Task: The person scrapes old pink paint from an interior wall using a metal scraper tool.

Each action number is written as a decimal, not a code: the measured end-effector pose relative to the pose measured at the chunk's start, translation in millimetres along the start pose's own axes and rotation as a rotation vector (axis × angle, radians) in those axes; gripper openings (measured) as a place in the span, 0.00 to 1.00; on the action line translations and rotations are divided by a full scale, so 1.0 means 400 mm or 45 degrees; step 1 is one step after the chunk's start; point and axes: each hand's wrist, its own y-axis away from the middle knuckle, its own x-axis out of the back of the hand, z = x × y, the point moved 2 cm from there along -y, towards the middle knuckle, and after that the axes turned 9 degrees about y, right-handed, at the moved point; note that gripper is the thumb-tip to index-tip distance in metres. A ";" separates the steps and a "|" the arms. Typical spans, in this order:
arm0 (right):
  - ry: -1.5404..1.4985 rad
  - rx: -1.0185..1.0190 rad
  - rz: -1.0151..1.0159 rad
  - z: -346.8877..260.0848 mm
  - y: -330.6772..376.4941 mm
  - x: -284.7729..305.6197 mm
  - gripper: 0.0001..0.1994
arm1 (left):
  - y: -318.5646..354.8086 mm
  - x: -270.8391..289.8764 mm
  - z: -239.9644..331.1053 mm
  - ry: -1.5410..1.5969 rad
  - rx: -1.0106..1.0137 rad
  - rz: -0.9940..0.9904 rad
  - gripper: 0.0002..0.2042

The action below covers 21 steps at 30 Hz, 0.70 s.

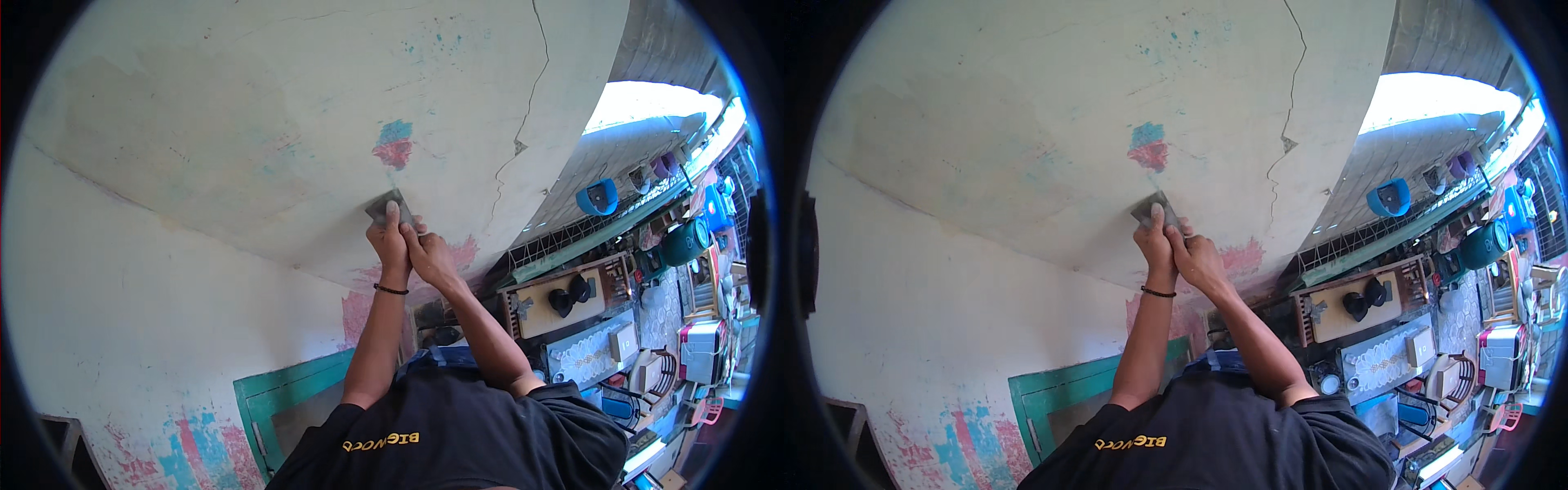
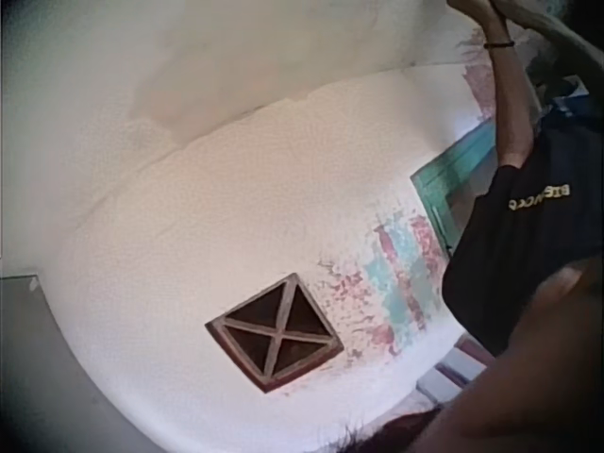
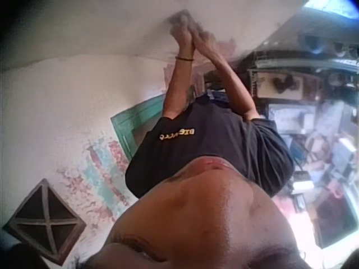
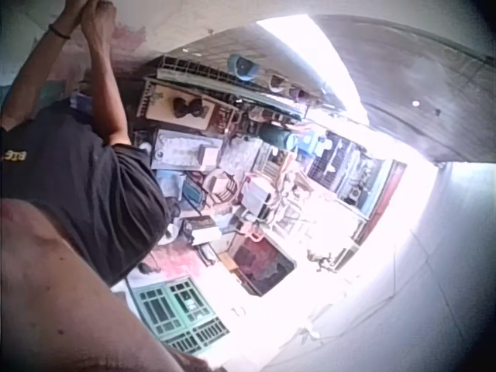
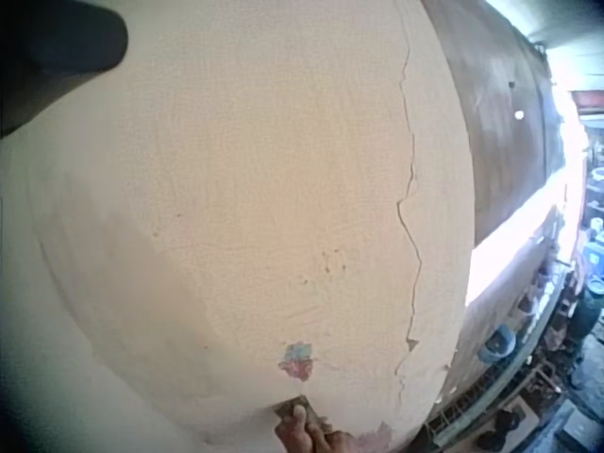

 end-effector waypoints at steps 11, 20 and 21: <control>-0.076 0.022 -0.097 -0.033 -0.003 0.033 0.39 | 0.002 -0.032 0.035 -0.018 -0.023 -0.071 0.15; -0.036 0.027 -0.091 -0.026 -0.011 0.020 0.39 | 0.002 -0.026 0.033 0.031 -0.039 -0.021 0.15; -0.034 0.014 -0.102 -0.012 -0.004 0.010 0.39 | 0.004 -0.036 0.046 0.029 -0.067 -0.081 0.15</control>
